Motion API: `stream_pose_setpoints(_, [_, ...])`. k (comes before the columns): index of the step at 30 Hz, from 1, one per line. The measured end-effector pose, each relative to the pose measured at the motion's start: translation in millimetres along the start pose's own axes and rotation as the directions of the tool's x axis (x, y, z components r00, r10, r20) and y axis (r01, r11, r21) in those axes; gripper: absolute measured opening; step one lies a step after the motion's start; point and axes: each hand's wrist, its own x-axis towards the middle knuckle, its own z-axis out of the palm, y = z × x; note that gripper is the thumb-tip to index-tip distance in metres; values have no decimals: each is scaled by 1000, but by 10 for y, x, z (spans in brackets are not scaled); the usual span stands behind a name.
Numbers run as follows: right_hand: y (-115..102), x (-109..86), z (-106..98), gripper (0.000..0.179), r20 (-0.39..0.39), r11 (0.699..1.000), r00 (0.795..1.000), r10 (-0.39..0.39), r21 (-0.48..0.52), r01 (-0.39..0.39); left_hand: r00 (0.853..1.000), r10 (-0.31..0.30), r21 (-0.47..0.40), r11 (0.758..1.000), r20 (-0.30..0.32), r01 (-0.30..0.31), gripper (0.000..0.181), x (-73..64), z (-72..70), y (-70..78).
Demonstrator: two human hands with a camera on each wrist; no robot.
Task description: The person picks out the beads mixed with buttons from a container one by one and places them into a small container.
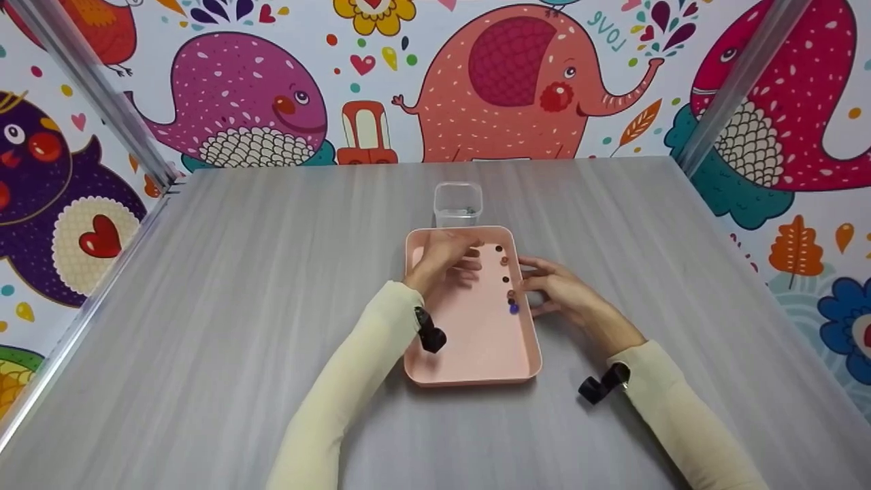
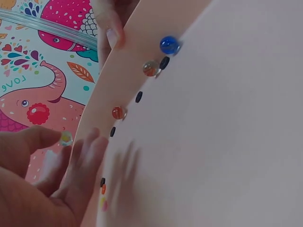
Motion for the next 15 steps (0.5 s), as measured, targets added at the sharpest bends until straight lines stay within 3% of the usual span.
stream_pose_setpoints(4, [0, -7, -2, 70, 2, 1000, 1000, -2, -19, 2, 1000, 4, 22, 1000, 8, -4, 35, -8, -30, 14])
stream_pose_setpoints(15, [-1, -10, -10, 72, 0, 1000, 1000, 2, -12, -2, 997, 67, 50, 997, -40, -65, 27, -28, -67, 50])
